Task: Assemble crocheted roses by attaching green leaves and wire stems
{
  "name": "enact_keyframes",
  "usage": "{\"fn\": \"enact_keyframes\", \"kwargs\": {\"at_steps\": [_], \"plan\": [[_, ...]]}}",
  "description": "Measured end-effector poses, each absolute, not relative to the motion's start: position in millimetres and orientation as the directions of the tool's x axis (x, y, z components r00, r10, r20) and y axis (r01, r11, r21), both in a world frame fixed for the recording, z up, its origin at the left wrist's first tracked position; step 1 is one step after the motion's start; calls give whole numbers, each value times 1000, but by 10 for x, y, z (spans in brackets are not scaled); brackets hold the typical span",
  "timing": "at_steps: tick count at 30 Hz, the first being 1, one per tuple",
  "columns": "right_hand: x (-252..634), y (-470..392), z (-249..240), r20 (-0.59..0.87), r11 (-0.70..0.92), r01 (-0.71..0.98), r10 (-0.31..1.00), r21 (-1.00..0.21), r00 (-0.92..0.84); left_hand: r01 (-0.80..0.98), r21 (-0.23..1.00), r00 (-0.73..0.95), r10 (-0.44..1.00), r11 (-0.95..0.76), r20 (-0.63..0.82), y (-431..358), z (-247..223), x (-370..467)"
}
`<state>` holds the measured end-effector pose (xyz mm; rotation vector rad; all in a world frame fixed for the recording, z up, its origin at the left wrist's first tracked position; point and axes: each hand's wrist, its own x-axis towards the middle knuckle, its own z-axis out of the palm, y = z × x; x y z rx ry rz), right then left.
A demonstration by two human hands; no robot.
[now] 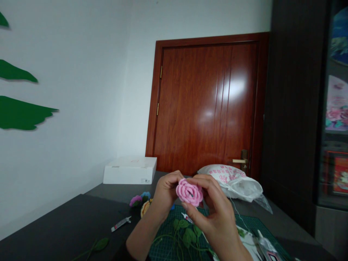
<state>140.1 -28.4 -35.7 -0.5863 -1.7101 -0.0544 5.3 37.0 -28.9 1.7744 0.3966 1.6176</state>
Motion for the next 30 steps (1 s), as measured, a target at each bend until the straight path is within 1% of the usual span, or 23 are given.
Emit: {"fn": "enact_keyframes", "kwargs": {"at_steps": [9,20,25,30], "plan": [[1396,-310,-348,928,871,394,358,-293,-101,-229,690,165,671,-687,723,344,-288,63],[1391,-325,-352,925,873,372,371,-316,-86,-230,692,169,672,-684,721,384,-296,47],[1385,-347,-343,924,878,362,369,-312,-97,-221,693,177,670,-687,721,375,-292,39],[1386,-363,-360,933,881,361,353,-305,-73,-215,711,170,692,-669,702,421,-319,30]]}}
